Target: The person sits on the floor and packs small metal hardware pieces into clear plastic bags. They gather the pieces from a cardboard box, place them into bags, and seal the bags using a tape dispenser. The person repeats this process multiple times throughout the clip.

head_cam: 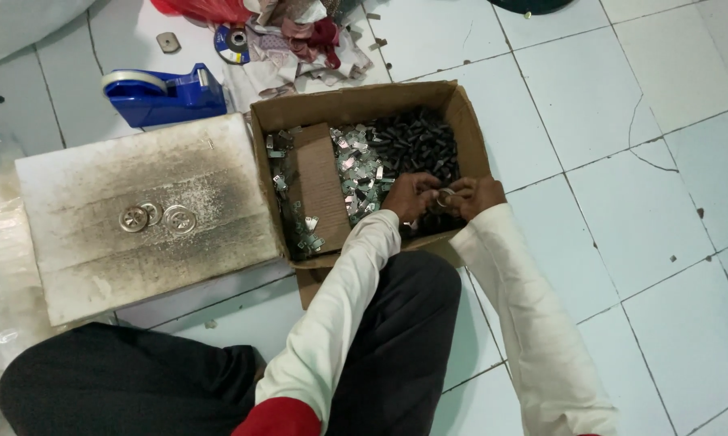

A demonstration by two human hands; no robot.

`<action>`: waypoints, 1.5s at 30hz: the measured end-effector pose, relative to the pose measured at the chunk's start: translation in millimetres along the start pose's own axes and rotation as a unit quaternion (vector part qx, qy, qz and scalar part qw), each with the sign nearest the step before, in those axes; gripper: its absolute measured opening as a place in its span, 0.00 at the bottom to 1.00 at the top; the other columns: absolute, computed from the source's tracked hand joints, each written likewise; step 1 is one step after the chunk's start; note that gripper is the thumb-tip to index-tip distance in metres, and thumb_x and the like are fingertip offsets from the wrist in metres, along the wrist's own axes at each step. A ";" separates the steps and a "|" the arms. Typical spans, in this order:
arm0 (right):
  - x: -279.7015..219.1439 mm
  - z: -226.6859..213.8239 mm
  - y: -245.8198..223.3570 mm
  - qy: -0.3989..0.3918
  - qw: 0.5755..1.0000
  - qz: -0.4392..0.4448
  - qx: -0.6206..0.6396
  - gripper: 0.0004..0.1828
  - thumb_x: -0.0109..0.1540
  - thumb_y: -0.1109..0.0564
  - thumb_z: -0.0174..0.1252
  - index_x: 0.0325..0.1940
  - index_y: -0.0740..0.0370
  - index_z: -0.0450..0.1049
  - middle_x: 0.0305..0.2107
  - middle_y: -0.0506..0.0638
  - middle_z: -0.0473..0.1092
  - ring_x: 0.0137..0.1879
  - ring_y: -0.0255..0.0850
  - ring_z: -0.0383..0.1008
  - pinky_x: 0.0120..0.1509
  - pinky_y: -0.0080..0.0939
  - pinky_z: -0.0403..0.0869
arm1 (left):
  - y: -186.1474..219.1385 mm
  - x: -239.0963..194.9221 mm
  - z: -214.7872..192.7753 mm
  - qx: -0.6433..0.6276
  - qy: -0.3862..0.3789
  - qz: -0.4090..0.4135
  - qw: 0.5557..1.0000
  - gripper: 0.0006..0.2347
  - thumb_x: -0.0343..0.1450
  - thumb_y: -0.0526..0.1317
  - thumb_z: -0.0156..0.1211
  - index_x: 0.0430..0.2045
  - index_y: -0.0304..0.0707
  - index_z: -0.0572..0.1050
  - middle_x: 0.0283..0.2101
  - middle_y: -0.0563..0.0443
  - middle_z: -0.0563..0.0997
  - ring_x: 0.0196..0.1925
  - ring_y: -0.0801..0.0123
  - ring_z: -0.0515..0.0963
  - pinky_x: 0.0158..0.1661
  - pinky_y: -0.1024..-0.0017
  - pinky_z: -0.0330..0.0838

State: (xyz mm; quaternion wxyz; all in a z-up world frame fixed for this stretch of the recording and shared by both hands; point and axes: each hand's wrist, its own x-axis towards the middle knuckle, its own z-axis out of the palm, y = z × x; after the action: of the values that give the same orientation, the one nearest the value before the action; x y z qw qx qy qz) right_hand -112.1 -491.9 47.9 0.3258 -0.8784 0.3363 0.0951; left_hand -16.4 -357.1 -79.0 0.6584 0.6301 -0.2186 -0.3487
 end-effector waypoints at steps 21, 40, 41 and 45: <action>-39.4 6.6 -65.3 0.111 0.965 -0.056 0.230 0.17 0.63 0.56 0.69 0.52 0.68 0.77 0.35 0.64 0.76 0.32 0.47 0.80 0.29 0.44 0.83 | 31.6 -64.3 -71.0 -0.161 0.128 -0.039 0.978 0.08 0.71 0.34 0.67 0.40 0.26 0.81 0.34 0.35 0.84 0.32 0.57 0.86 0.29 0.65 0.86; -50.3 37.8 -40.2 0.137 0.979 -0.147 -0.026 0.21 0.60 0.56 0.66 0.57 0.48 0.80 0.45 0.61 0.77 0.50 0.58 0.78 0.51 0.55 0.81 | 65.8 -98.6 -68.5 -0.094 0.133 0.012 0.987 0.07 0.66 0.35 0.74 0.36 0.46 0.87 0.33 0.47 0.87 0.37 0.64 0.88 0.35 0.68 0.84; -60.2 37.3 -54.2 0.097 0.975 -0.180 0.083 0.25 0.57 0.63 0.64 0.60 0.54 0.79 0.46 0.62 0.75 0.52 0.56 0.77 0.50 0.50 0.81 | 63.8 -96.5 -67.6 -0.092 0.140 0.014 0.986 0.08 0.65 0.35 0.74 0.36 0.46 0.87 0.33 0.47 0.87 0.38 0.65 0.88 0.37 0.68 0.83; -55.9 46.5 -60.9 0.120 0.942 -0.287 0.125 0.17 0.54 0.65 0.74 0.46 0.55 0.84 0.34 0.52 0.78 0.44 0.49 0.81 0.42 0.43 0.81 | 49.9 -85.3 -67.1 -0.114 0.116 0.016 0.987 0.11 0.66 0.34 0.74 0.41 0.46 0.86 0.37 0.44 0.88 0.39 0.62 0.88 0.38 0.69 0.85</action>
State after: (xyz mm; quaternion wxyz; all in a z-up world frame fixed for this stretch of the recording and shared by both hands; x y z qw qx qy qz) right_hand -112.2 -398.6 64.6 0.4033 -0.8949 0.1162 -0.1514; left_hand -14.8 -250.9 -24.5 0.7522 0.5837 -0.1098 -0.2853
